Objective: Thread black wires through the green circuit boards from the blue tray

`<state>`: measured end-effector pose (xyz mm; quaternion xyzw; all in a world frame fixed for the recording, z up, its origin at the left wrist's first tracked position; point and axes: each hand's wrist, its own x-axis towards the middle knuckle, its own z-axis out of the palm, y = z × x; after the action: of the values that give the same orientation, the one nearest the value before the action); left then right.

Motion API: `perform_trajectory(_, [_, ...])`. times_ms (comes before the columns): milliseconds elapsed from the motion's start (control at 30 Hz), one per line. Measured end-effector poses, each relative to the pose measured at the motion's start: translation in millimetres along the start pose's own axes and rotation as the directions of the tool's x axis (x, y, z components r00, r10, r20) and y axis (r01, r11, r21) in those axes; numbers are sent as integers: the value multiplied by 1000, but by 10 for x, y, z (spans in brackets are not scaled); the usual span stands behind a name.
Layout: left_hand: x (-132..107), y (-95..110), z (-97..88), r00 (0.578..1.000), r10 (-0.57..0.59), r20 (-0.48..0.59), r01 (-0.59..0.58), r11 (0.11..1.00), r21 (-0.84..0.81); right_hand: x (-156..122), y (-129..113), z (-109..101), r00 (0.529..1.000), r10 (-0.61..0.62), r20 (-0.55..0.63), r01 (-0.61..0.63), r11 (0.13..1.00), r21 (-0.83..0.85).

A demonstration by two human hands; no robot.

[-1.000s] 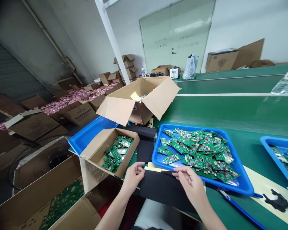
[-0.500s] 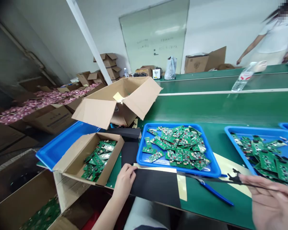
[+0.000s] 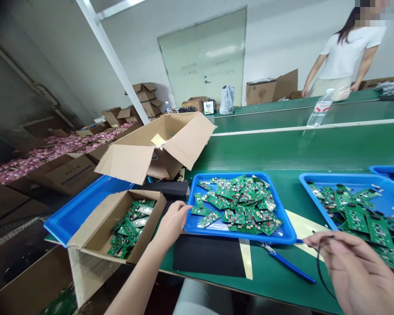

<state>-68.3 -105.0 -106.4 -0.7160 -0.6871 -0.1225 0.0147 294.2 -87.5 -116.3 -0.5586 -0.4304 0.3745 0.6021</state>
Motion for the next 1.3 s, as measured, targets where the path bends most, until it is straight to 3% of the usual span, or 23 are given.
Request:
perform_trajectory(100, [378,64,46,974,184,134,-187,982,9,-42,-101,256,990,143,12,-143,977,160])
perform_trajectory(267, [718,68,111,925,289,248,-295,955,-12,-74,-242,403,982,188,7,-188,982,25])
perform_trajectory(467, [778,-10,44,950,239,202,-213,967,-139,28,-161,442,981,78,179,-34,971,-237])
perform_trajectory(633, [684,-44,-92,991,109,82,-69,918,-391,77,-145,569,947,-170,271,246,929,-276])
perform_trajectory(733, [657,87,-189,1000,17,3,-12,811,-585,81,-266,721,871,-346,348,433,876,-214])
perform_trajectory(900, [739,580,-414,1000,-21,-21,-6,569,-822,181,-577,1017,662,-619,423,708,702,-79])
perform_trajectory(933, [762,682,-467,1000,-23,-14,0,502,-865,211,-638,1067,633,-650,420,737,673,-68])
perform_trajectory(1000, [802,852,-566,998,-31,60,66,231,-971,266,-743,1150,585,-687,430,780,622,-68])
perform_trajectory(1067, [831,969,-639,995,1,104,103,95,-990,311,-816,1210,535,-708,460,819,568,-78])
perform_trajectory(1300, [894,1103,-684,973,114,202,217,-137,-967,431,-877,1320,353,-807,473,917,398,-6])
